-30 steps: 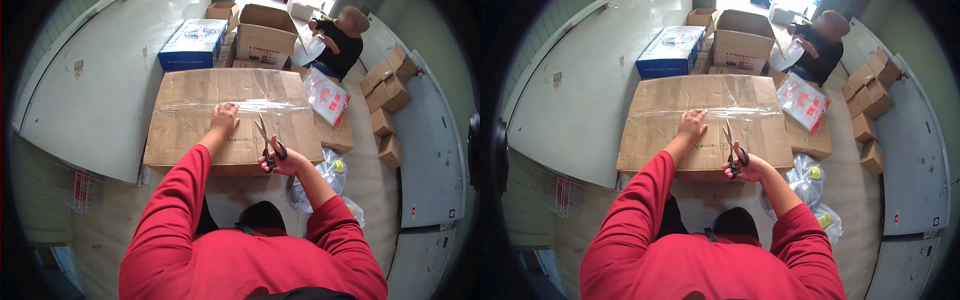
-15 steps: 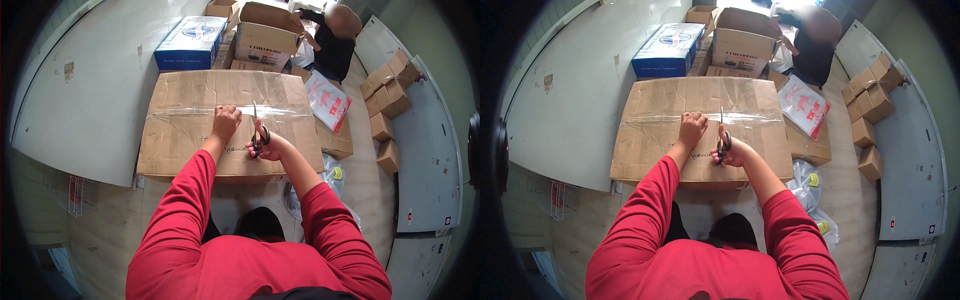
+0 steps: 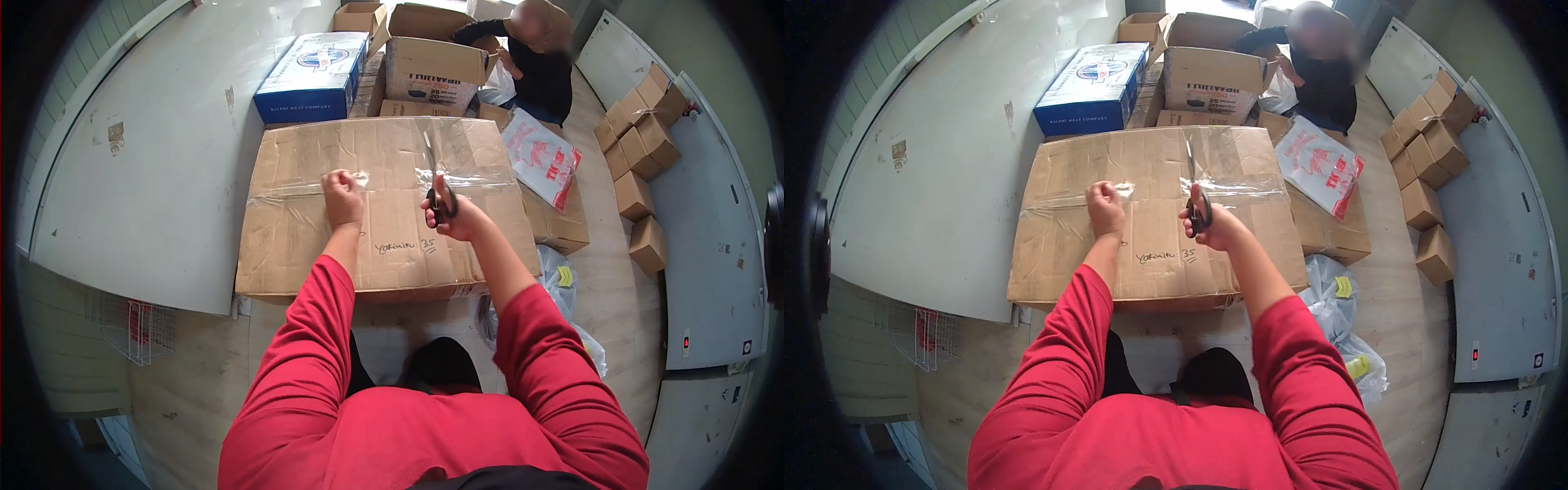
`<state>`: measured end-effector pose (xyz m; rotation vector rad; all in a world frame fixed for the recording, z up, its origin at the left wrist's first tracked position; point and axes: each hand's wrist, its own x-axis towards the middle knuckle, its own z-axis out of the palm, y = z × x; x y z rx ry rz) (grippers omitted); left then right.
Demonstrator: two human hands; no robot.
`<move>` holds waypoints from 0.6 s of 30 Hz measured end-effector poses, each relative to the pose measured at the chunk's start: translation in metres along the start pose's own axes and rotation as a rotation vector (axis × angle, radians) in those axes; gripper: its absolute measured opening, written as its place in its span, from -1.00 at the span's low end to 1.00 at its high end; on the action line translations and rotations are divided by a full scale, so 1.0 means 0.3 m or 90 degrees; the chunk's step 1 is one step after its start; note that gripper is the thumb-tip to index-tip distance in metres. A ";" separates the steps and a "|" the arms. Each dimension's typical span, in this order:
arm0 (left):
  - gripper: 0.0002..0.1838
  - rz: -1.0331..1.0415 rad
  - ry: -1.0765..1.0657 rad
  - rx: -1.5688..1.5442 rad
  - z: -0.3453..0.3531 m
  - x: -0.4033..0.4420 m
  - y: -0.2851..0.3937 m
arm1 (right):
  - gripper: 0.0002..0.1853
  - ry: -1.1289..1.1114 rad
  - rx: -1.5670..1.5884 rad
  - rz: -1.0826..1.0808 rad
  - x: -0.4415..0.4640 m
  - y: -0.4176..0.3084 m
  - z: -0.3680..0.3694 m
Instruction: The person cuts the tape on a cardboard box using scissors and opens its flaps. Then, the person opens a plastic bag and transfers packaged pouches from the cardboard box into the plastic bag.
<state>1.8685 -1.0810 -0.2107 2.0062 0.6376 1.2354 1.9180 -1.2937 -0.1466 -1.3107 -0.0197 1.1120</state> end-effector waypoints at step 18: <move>-0.82 -0.516 0.145 -0.571 -0.320 0.365 -0.234 | -0.45 0.658 -0.816 -0.141 -0.374 0.236 -0.111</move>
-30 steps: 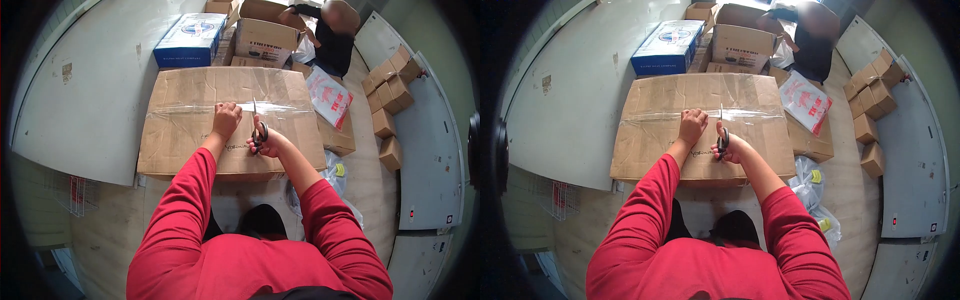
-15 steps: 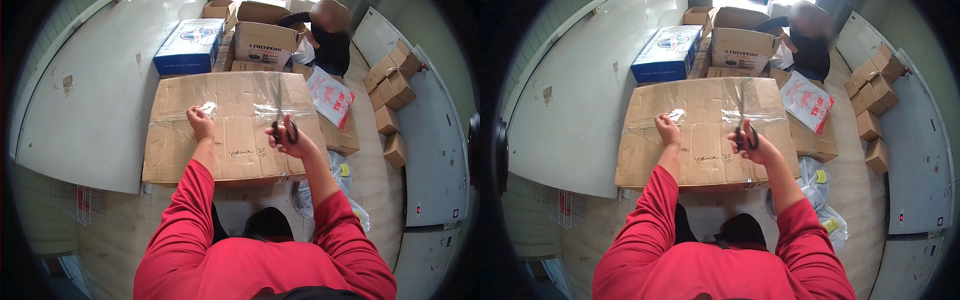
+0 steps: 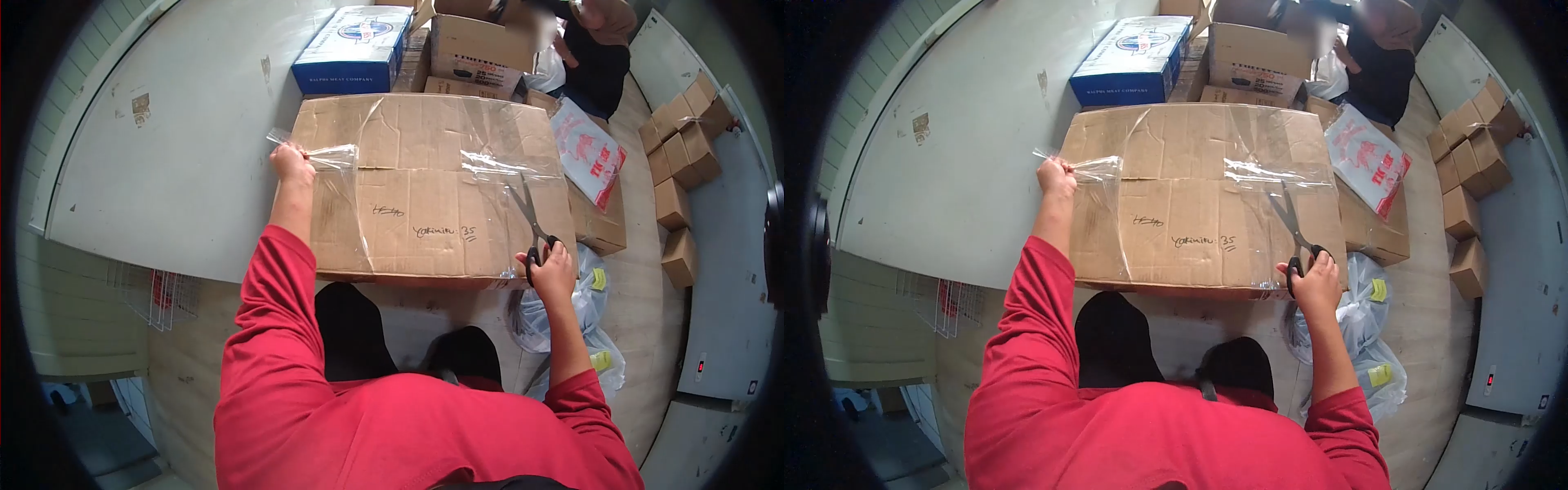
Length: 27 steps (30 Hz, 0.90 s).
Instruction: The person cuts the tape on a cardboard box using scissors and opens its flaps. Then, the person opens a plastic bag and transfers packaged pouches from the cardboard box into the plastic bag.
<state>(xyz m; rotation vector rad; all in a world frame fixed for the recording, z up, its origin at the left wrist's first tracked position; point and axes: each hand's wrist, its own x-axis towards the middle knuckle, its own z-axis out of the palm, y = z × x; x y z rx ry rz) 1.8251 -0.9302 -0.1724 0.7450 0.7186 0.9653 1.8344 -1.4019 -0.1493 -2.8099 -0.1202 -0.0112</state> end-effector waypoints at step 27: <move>-0.93 0.651 -1.277 1.144 0.036 -0.427 0.083 | -0.15 -0.690 -0.260 -0.389 -0.033 -0.429 -0.031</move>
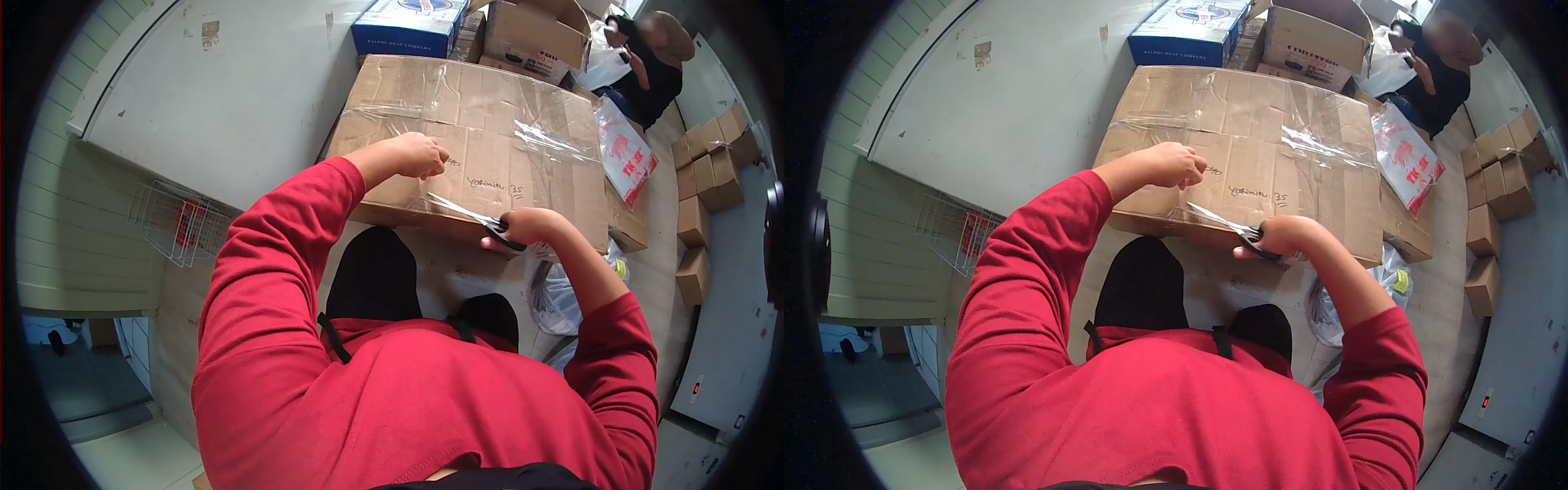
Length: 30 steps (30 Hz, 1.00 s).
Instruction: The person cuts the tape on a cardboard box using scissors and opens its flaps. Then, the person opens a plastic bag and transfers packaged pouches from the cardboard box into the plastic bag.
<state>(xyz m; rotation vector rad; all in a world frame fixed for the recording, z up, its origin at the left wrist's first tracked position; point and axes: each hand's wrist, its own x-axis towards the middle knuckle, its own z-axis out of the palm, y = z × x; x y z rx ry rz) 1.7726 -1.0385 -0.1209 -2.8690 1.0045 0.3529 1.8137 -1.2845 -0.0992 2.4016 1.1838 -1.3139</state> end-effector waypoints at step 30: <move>-0.87 -0.341 0.422 -0.470 -0.170 -0.180 -0.196 | -0.20 0.182 -0.155 -0.209 0.206 -0.452 0.006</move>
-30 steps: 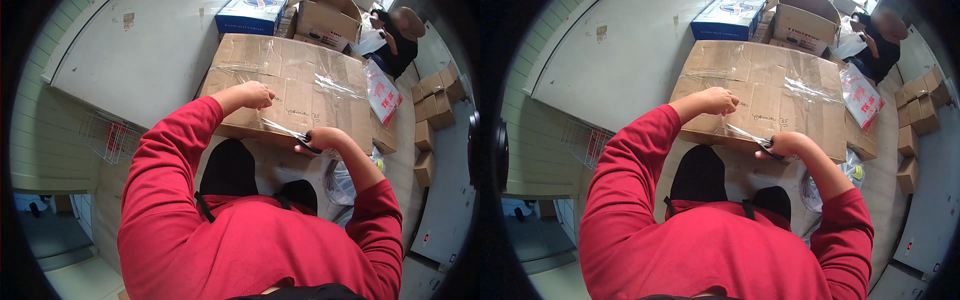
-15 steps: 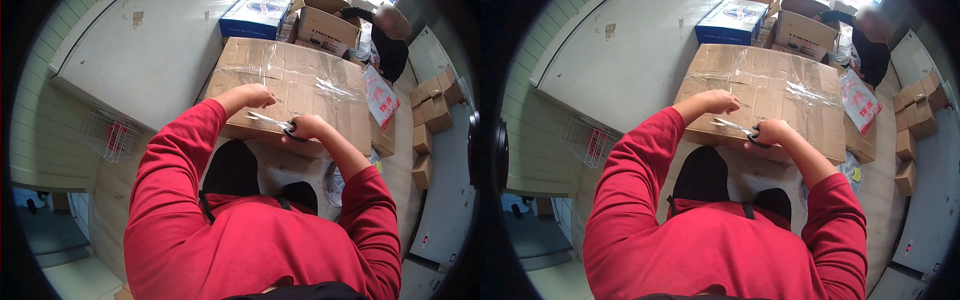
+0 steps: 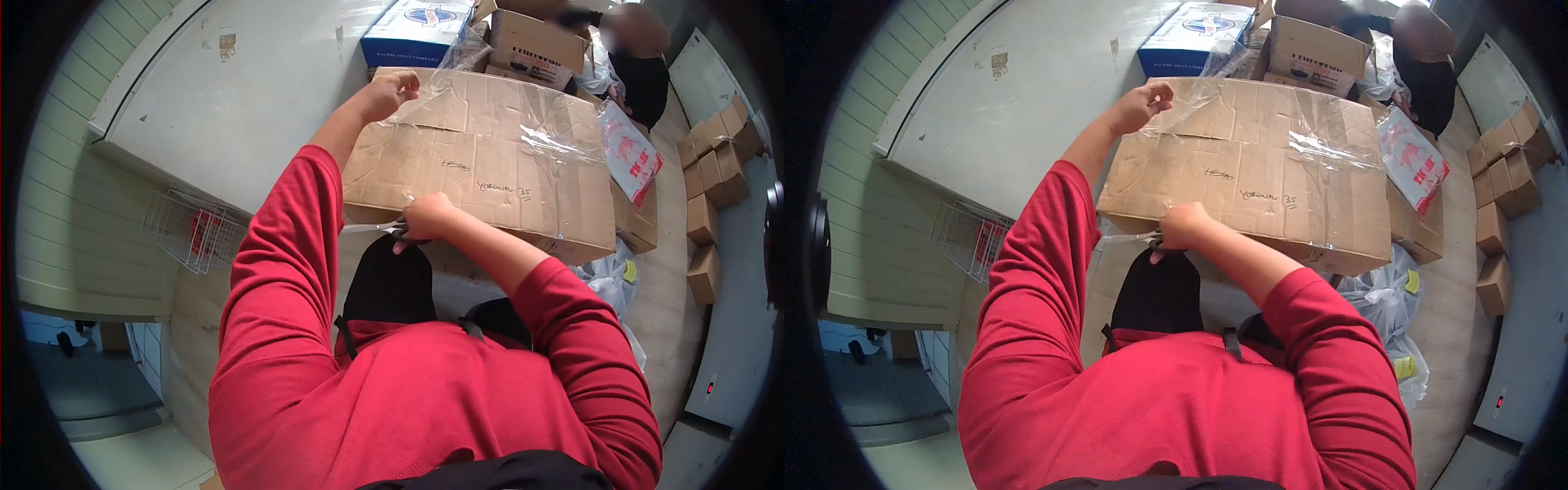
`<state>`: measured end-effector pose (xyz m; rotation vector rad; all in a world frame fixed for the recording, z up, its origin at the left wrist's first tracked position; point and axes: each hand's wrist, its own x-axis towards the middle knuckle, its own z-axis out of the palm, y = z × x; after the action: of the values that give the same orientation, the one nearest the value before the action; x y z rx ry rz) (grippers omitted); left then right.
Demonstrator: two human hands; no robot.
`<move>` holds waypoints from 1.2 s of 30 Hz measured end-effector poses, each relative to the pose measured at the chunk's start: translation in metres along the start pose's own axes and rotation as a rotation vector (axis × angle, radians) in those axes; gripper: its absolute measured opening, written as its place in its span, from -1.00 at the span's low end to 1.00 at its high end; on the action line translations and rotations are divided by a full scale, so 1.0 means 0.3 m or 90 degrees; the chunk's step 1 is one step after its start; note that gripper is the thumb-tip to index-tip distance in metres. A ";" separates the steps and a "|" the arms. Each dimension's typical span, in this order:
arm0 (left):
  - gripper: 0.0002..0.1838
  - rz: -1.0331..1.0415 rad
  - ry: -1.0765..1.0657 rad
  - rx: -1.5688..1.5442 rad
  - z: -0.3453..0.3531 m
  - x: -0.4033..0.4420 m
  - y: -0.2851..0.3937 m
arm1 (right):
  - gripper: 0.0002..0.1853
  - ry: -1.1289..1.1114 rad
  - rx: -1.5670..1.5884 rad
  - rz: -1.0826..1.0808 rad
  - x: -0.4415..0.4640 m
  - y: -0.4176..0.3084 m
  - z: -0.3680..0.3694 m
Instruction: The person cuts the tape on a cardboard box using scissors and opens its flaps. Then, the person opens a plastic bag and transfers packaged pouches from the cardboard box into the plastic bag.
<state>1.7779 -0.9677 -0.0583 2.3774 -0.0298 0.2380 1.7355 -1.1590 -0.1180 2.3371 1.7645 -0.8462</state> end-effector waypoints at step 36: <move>-0.62 -0.479 -0.033 -0.472 0.873 0.470 0.095 | -0.38 0.038 0.920 0.249 -0.824 0.990 0.031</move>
<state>1.9564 -1.1605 -0.2003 1.5178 0.6293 -0.1761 1.9587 -1.4723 -0.0815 3.1512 0.4761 -2.4868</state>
